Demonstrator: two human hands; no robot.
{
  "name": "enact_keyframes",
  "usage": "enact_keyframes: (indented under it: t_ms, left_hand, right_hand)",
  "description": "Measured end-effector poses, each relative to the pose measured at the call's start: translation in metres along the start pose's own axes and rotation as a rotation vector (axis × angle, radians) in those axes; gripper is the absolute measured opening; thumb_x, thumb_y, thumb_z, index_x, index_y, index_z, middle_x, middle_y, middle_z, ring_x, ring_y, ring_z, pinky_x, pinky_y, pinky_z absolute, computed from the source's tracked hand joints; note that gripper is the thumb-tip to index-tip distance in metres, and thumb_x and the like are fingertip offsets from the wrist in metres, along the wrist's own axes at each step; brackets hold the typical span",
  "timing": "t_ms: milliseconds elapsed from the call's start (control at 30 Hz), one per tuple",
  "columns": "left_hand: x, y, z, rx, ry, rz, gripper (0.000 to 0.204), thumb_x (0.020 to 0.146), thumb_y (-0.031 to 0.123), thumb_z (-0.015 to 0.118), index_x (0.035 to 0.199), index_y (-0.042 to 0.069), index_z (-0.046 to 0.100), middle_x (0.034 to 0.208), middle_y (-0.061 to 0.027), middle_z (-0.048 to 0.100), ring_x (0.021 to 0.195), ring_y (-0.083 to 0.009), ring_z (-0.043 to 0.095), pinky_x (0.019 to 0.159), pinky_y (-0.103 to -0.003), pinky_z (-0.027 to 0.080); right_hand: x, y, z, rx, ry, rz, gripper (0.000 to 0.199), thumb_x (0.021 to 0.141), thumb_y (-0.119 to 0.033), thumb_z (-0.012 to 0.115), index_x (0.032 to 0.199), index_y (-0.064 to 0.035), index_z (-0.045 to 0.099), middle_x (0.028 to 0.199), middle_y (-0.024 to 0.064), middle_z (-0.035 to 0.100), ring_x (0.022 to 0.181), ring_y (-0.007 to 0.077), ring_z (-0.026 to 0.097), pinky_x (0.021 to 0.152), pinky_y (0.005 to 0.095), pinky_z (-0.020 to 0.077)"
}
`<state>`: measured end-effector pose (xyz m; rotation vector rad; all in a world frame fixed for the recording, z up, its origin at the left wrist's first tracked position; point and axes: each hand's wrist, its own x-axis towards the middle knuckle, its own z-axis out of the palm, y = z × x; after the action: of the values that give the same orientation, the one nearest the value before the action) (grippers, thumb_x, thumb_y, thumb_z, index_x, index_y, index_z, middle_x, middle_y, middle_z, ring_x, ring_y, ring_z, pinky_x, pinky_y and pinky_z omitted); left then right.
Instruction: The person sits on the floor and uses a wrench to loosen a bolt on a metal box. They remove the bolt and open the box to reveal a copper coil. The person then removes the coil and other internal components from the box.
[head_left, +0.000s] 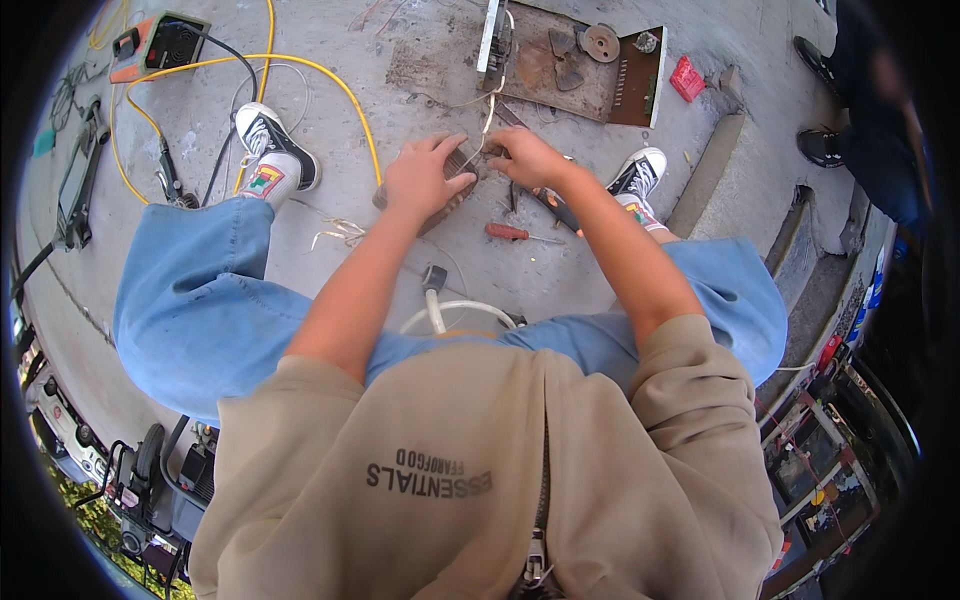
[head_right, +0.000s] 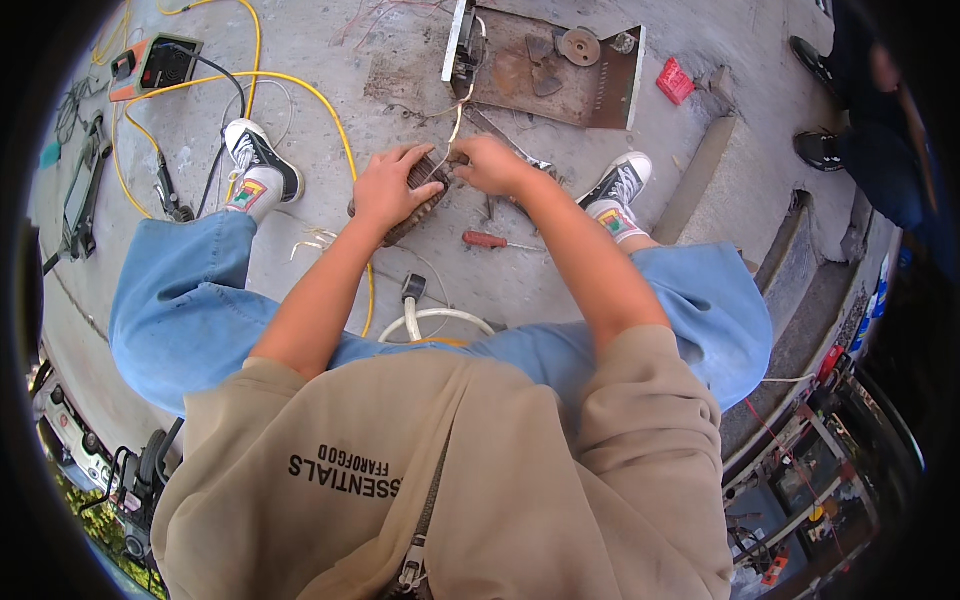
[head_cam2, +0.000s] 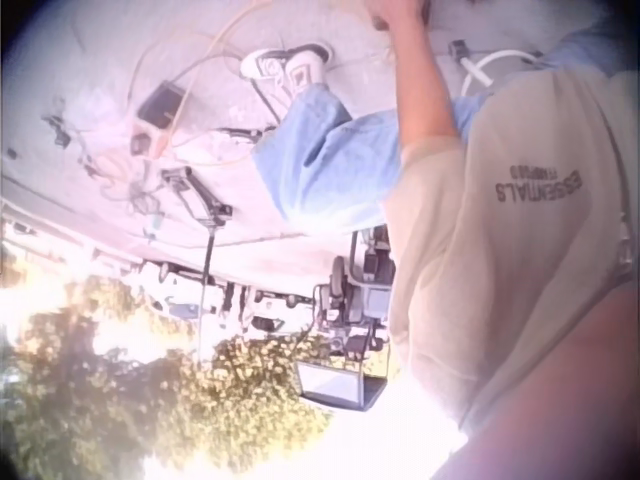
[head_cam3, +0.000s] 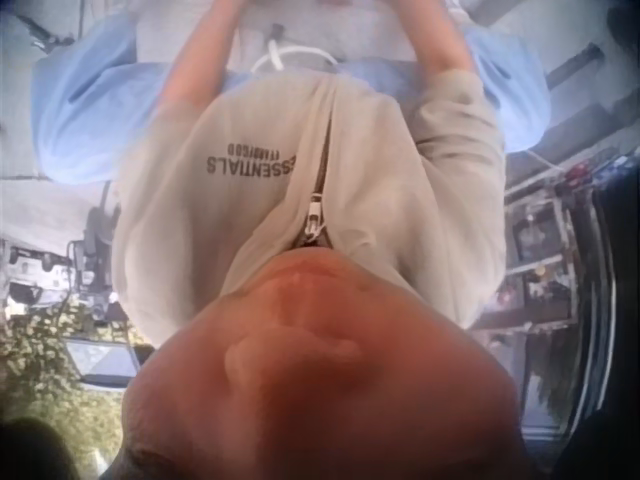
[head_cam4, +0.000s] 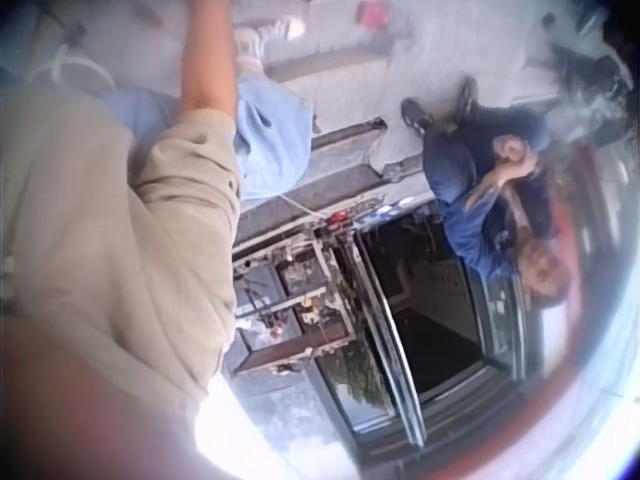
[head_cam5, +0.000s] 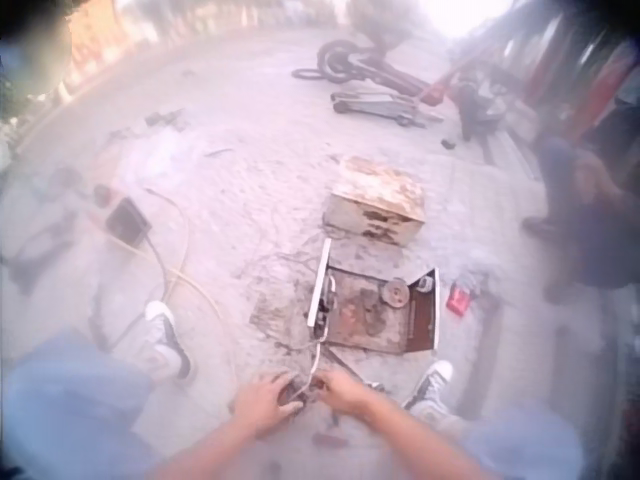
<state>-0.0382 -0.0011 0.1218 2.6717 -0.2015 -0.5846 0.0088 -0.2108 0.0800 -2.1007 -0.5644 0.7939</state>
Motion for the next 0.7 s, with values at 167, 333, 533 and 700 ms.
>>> enact_keyframes:
  t_ms: [167, 333, 533, 700]
  left_hand:
    - [0.004, -0.009, -0.003, 0.103, -0.087, 0.112, 0.105, 0.05, 0.059, 0.083, 0.141, 0.027, 0.041, 0.138, 0.0007, 0.048, 0.118, -0.0315, 0.05, 0.091, -0.042, 0.05]
    - [-0.002, 0.0, -0.008, 0.153, -0.103, 0.076, 0.098, 0.053, 0.046, 0.082, 0.14, 0.025, 0.042, 0.139, 0.0004, 0.047, 0.112, -0.0334, 0.053, 0.091, -0.042, 0.051]
    - [-0.001, 0.012, -0.005, 0.108, -0.078, 0.047, 0.088, 0.054, 0.038, 0.077, 0.136, 0.026, 0.048, 0.135, 0.0039, 0.052, 0.108, -0.0324, 0.055, 0.089, -0.041, 0.051]
    - [0.001, 0.011, -0.003, 0.124, -0.023, 0.118, 0.072, 0.055, 0.037, 0.074, 0.124, 0.023, 0.059, 0.129, 0.0051, 0.057, 0.11, -0.0308, 0.054, 0.09, -0.04, 0.05]
  right_hand:
    - [-0.011, -0.008, 0.024, 0.058, 0.171, 0.118, 0.029, 0.076, -0.009, 0.066, 0.104, -0.002, 0.063, 0.097, 0.0199, 0.061, 0.097, 0.0366, 0.059, 0.084, 0.0418, 0.0479]
    - [-0.015, -0.017, 0.036, 0.114, 0.25, 0.068, 0.035, 0.076, -0.009, 0.068, 0.11, -0.0023, 0.06, 0.102, 0.0189, 0.062, 0.097, 0.0371, 0.059, 0.085, 0.0414, 0.0483]
    - [-0.016, -0.006, 0.031, 0.128, 0.263, 0.029, 0.03, 0.077, -0.009, 0.069, 0.106, -0.0029, 0.064, 0.099, 0.0188, 0.064, 0.097, 0.0381, 0.06, 0.084, 0.0426, 0.0484]
    - [-0.021, -0.009, 0.031, -0.143, 0.028, 0.04, 0.027, 0.08, -0.012, 0.066, 0.104, -0.002, 0.066, 0.1, 0.0189, 0.065, 0.096, 0.0383, 0.061, 0.084, 0.0434, 0.0489]
